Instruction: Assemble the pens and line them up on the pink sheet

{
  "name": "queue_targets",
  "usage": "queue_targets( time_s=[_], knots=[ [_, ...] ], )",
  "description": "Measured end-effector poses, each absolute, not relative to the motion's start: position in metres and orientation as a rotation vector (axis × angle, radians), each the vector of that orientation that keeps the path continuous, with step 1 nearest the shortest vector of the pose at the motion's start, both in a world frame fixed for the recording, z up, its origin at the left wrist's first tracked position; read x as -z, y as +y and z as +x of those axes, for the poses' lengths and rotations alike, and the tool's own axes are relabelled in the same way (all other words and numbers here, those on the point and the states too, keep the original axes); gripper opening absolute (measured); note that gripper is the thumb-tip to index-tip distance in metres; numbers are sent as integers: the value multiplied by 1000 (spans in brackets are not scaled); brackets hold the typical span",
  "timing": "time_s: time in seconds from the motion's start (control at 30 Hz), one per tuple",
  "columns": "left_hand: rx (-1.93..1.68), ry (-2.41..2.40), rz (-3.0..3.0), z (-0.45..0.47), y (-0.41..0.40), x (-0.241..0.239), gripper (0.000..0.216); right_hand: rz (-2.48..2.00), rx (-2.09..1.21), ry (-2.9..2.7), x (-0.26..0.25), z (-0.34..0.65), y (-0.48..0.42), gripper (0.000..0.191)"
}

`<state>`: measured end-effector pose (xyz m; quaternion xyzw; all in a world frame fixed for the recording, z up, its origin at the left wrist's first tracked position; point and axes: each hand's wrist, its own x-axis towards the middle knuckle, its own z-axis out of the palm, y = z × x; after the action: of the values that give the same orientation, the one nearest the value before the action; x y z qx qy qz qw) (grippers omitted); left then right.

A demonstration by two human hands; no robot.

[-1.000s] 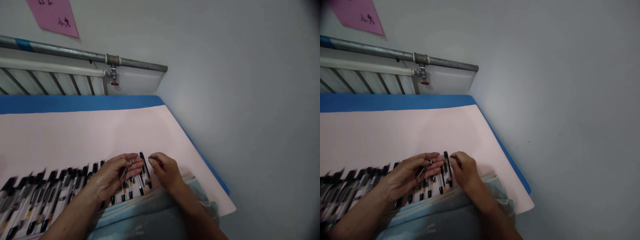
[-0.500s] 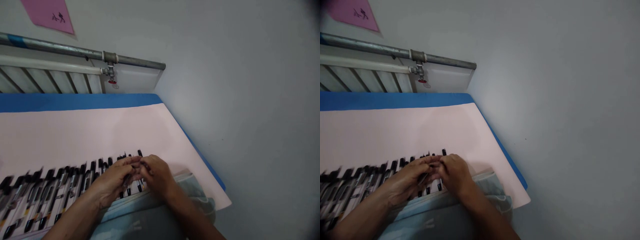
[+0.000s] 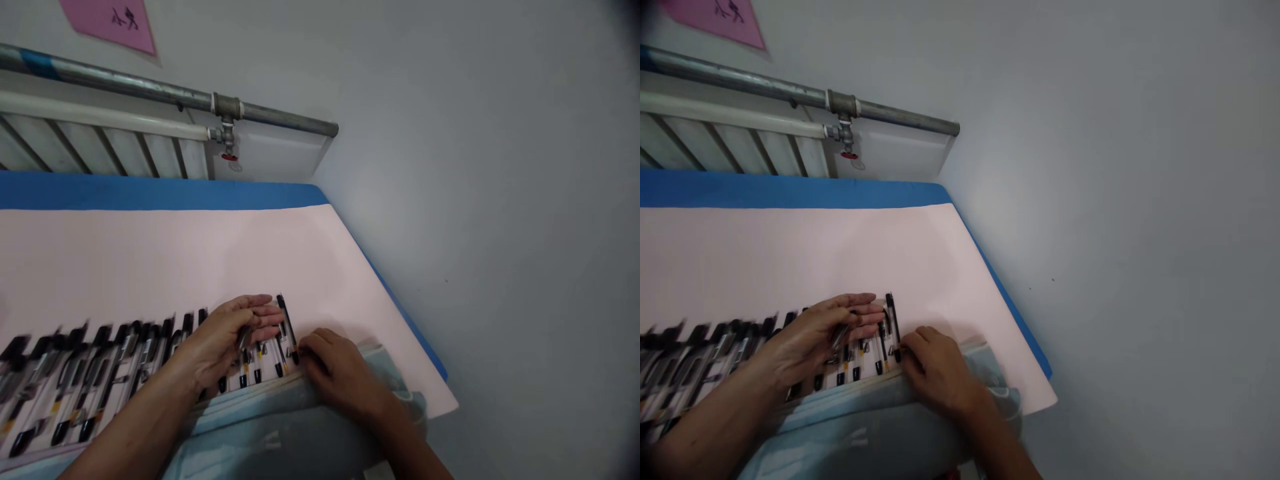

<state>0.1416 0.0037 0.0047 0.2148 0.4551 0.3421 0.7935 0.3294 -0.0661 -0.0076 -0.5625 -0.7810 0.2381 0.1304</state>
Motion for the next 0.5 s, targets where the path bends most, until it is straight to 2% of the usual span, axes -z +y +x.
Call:
queue_targets(
  time_s=[0.23, 0.4, 0.5],
  knots=[
    [-851, 953, 407, 150, 1, -11, 32, -1646, -771, -1801, 3, 326, -55, 15],
    [-1034, 862, 402, 161, -10, -12, 28, -1445, -1227, -1614, -14, 285, -39, 9],
    [-1069, 858, 459, 164, -17, -10, 27, -1367, -1394, -1478, -15, 268, -32, 10]
  ],
)
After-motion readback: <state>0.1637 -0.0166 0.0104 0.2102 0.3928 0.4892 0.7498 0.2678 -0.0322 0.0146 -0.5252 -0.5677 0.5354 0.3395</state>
